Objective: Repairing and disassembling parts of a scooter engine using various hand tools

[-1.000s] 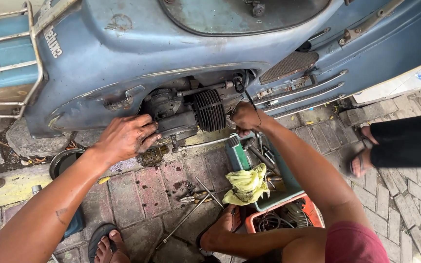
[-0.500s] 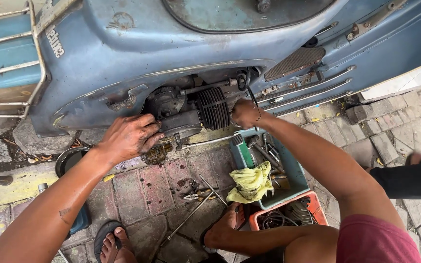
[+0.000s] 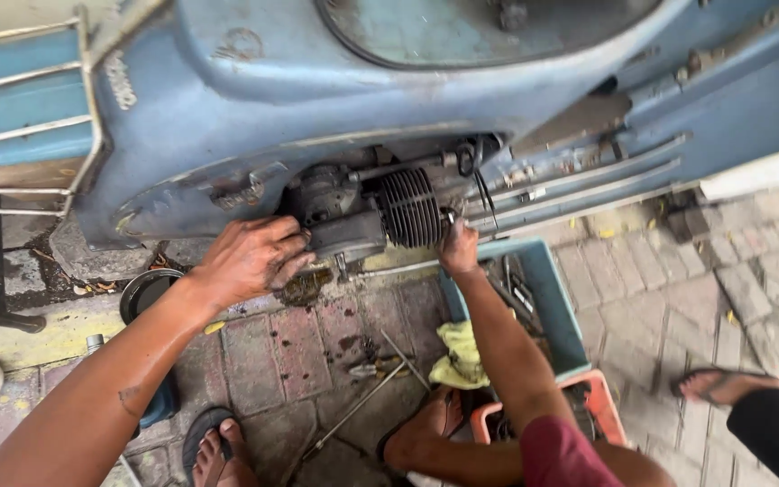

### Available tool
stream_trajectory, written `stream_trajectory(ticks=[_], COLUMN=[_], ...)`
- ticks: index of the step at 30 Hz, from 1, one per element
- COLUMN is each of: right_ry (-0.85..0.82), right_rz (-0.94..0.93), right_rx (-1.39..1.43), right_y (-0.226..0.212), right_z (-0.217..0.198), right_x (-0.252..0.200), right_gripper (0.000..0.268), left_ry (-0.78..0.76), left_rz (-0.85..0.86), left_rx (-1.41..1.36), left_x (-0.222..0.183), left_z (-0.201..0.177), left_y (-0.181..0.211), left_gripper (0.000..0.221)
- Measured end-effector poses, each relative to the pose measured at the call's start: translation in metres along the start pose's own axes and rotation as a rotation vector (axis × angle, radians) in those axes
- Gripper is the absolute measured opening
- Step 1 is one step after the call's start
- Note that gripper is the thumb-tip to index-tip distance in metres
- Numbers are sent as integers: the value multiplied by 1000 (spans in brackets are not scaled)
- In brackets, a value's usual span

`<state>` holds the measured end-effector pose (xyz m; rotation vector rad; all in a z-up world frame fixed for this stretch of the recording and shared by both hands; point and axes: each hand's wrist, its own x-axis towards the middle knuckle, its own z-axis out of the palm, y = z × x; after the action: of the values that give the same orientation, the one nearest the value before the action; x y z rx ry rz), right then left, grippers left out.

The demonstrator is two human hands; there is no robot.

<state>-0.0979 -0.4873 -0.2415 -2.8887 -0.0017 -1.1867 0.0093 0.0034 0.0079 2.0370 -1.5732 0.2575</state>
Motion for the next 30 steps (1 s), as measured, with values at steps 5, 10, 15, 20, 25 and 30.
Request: stream_trajectory(ticks=[5,10,15,20,25,30], right_ry=[-161,-432,-896,-1209,-1334,-1286], right_rz=[107,312,599,736,590,908], right_rx=[-29,42,258,546,890,1209], right_y=[-70,-43,-7,11,43,-8], right_z=[-115,-133,-114,-95,-52,-110], right_x=[49,74,125,146,158,177], right_gripper=[27,26,19,19,24,34], left_ry=[-49,-58,-132,-224,-269,-250], left_rz=[-26,-44,-78,-145,-191,-187], left_rx=[35,25,82,90,76,113], left_x=[-3,-3,-3,-4,-1,-2], left_z=[2,-2,2,4,4,6], left_y=[-5,0,-5,-8,-3,-4], left_gripper=[26,24,31,32,34,35])
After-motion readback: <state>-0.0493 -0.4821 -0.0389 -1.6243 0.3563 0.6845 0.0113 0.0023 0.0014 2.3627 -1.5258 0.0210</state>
